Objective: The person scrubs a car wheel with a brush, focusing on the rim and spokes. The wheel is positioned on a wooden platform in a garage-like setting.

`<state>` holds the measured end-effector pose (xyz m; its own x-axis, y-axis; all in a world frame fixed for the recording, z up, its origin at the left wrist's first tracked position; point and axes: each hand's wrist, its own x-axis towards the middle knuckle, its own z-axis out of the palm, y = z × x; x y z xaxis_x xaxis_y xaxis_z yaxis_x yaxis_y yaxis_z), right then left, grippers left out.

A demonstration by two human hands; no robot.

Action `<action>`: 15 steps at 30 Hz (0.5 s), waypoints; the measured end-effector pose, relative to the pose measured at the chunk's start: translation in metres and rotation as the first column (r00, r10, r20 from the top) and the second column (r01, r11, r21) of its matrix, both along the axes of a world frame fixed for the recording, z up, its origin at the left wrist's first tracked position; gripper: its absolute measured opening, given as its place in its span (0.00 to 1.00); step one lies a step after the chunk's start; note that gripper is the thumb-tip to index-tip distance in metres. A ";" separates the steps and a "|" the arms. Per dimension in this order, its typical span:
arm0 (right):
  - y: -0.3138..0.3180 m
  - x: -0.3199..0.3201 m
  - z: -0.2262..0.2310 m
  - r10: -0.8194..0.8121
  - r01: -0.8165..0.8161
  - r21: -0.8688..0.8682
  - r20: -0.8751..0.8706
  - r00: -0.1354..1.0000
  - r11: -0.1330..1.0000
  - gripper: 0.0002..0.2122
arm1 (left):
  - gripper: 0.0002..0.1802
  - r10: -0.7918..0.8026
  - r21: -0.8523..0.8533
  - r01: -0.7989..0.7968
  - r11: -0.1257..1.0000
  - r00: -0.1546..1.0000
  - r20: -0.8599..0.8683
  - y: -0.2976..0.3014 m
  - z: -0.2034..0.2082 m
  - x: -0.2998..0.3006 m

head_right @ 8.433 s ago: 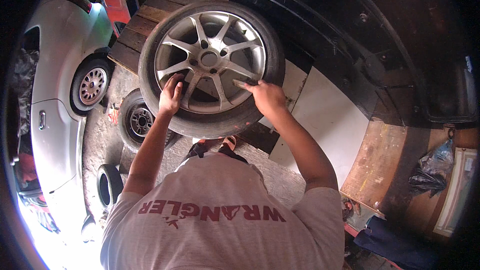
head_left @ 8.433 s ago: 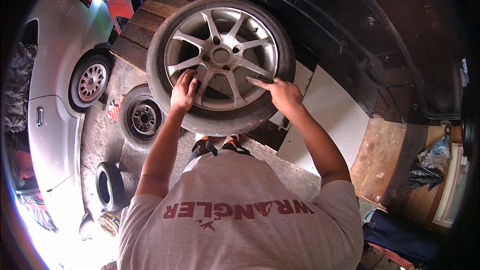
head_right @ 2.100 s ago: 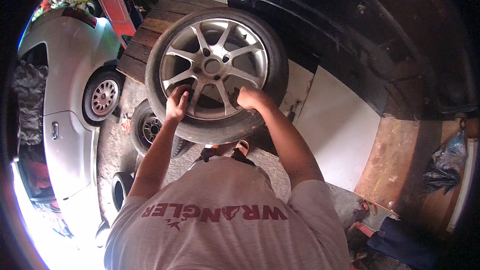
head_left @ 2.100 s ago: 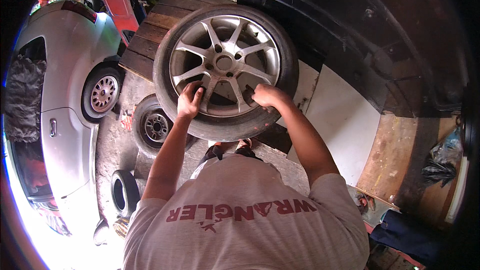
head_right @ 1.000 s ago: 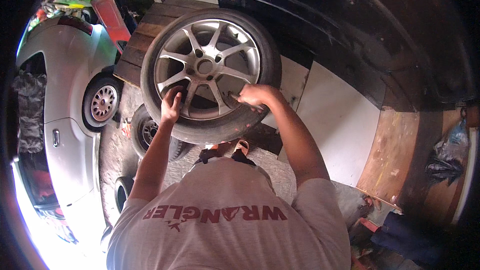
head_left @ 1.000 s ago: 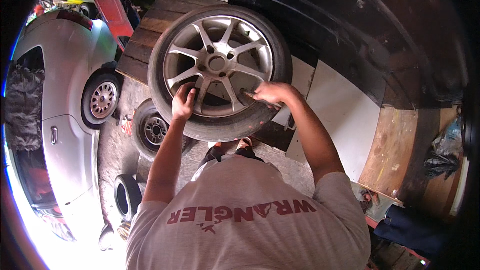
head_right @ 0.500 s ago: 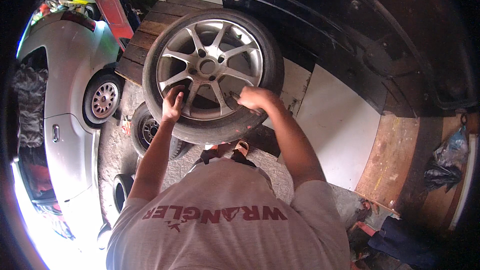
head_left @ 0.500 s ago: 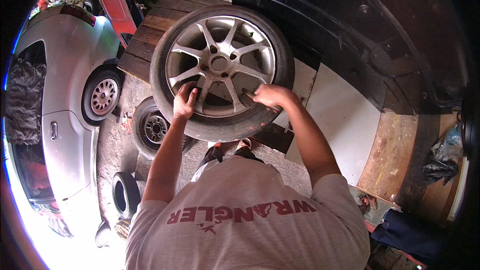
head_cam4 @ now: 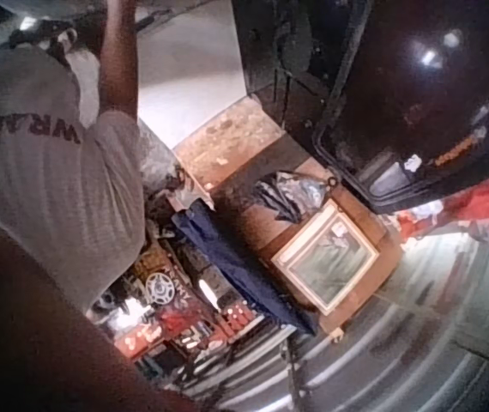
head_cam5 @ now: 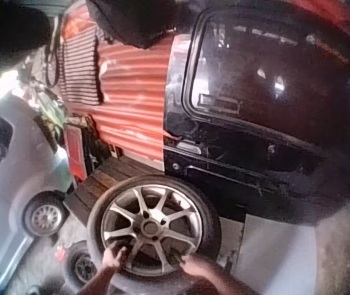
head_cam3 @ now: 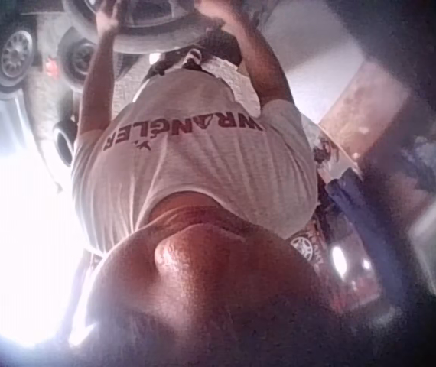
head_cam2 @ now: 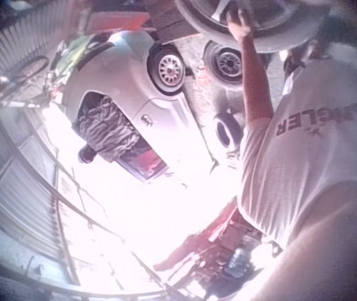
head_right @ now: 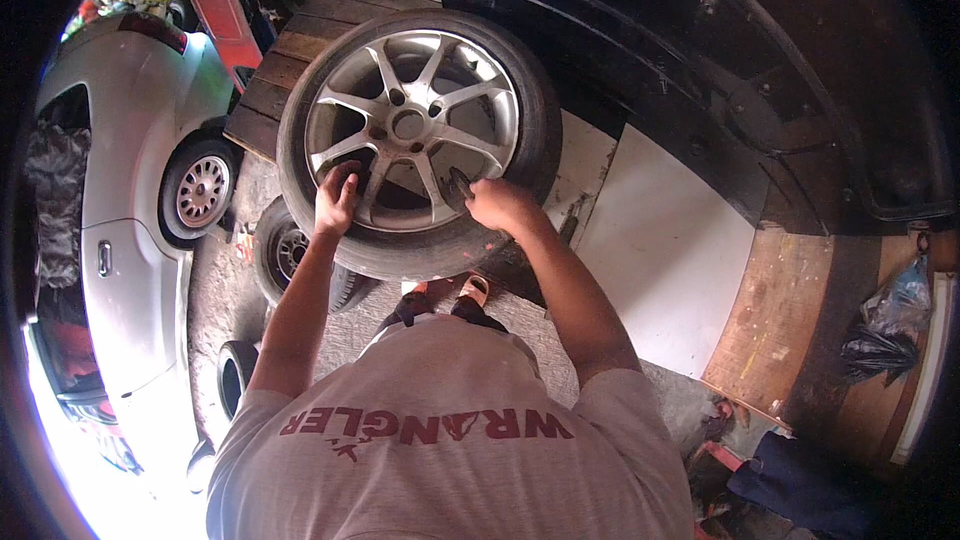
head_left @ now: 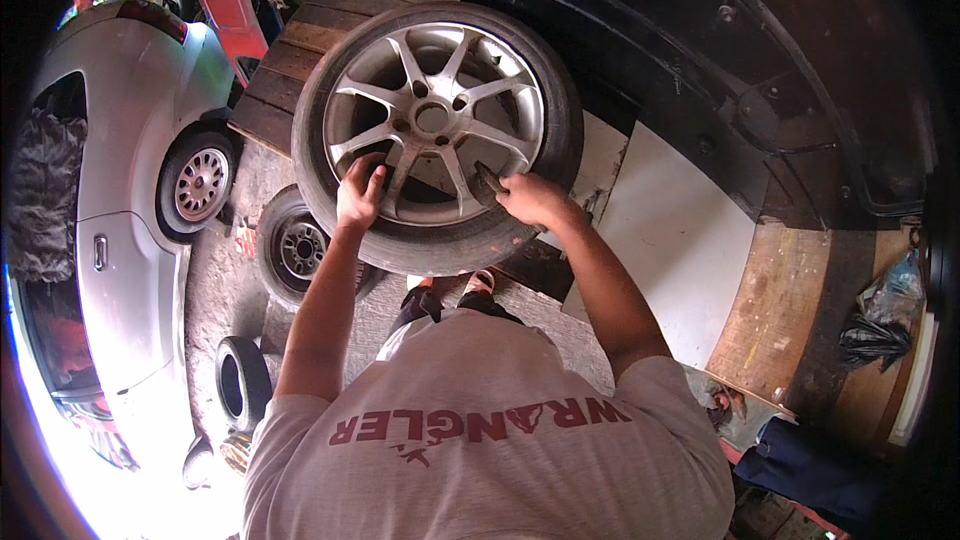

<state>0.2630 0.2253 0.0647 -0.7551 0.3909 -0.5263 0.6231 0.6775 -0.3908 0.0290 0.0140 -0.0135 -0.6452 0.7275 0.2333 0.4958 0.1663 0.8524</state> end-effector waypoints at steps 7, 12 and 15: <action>-0.003 0.016 0.029 0.001 -0.001 0.034 0.007 1.000 0.999 0.18 | 0.23 0.007 -0.005 -0.007 1.000 1.000 -0.016 0.005 -0.003 0.000; 0.000 -0.015 0.008 -0.190 0.198 -0.097 0.086 0.978 0.975 0.19 | 0.23 0.014 -0.032 -0.016 0.999 0.999 -0.039 0.008 0.001 0.002; 0.001 -0.011 -0.009 -0.194 0.192 -0.046 -0.022 0.981 0.980 0.19 | 0.23 0.005 -0.057 -0.008 0.998 0.999 -0.049 0.010 0.004 0.003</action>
